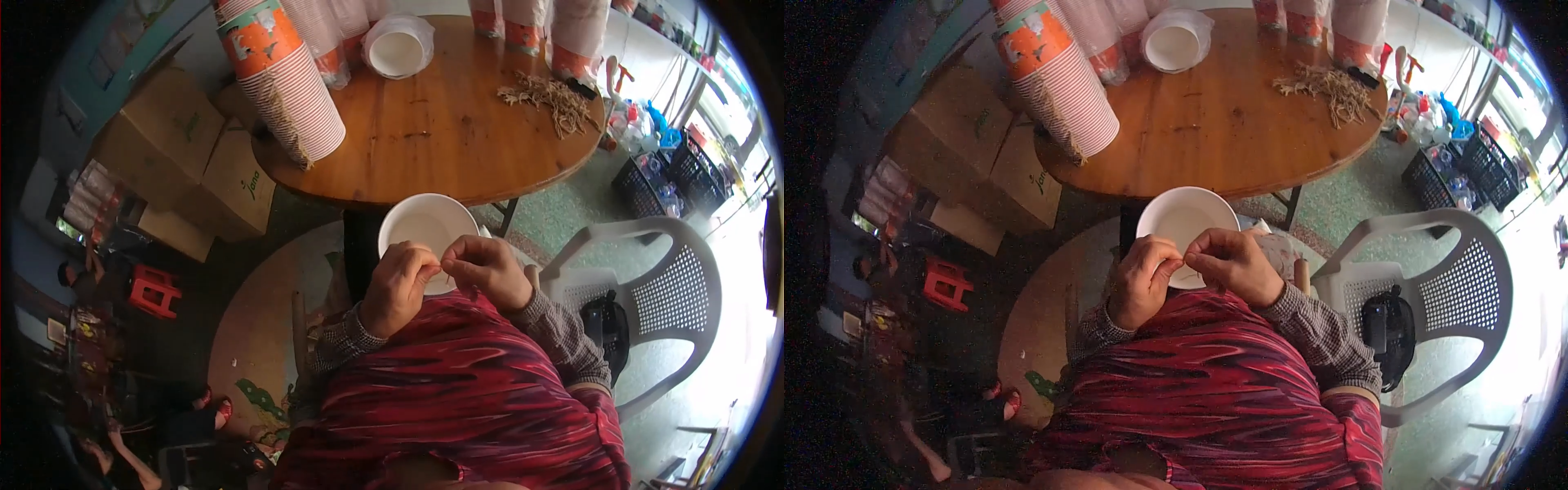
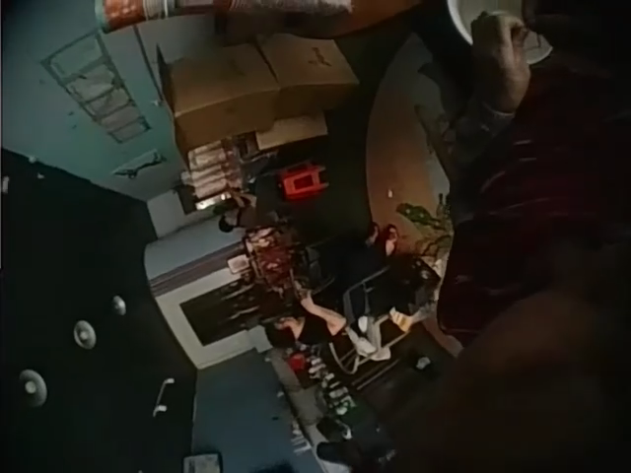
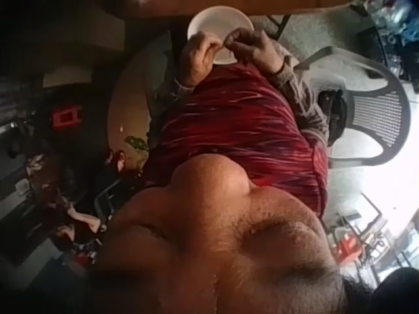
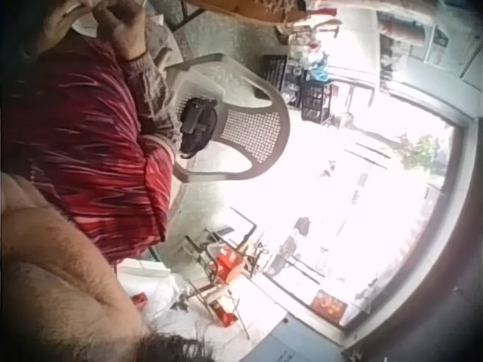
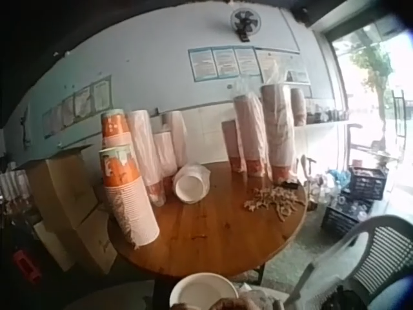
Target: Attaching strings to paper buckets to create handles.
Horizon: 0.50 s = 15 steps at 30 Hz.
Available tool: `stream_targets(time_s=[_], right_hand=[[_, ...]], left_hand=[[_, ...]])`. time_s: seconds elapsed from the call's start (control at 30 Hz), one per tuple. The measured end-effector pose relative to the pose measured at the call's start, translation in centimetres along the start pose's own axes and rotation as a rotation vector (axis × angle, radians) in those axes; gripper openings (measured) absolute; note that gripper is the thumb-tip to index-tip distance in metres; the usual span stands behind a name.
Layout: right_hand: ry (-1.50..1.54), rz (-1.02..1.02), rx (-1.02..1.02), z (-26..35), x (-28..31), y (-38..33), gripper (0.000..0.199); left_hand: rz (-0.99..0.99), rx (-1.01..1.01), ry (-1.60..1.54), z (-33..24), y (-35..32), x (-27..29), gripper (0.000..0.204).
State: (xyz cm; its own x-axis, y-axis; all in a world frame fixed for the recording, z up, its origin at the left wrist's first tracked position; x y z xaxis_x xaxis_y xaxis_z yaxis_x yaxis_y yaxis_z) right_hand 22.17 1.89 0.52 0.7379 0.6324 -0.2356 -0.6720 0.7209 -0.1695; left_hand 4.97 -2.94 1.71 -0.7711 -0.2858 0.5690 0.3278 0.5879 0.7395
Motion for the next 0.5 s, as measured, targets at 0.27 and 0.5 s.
stream_targets(time_s=[0.27, 0.5], right_hand=[[0.534, 0.283, -0.275, -3.5, 2.4, 0.4, 0.008], [0.530, -0.155, 0.539, 4.2, 13.9, 1.3, 0.022]], left_hand=[[0.120, -0.248, 0.103, 0.2, 0.1, -1.0, 0.020], [0.031, -0.016, -0.052, 1.3, -0.3, -0.8, 0.019]])
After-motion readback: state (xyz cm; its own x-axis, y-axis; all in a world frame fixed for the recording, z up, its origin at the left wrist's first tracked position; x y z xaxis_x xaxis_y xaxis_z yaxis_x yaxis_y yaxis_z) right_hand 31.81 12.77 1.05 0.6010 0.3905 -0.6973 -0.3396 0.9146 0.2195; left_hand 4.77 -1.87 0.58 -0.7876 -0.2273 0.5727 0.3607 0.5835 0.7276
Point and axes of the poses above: each hand's wrist, its own y-axis towards the middle knuckle, its own x-axis out of the back of the hand, z = x × y, the point moved 1 cm from there along y, towards the middle knuckle, and after that the axes turned 10 degrees about -x, right-handed, at the moved point
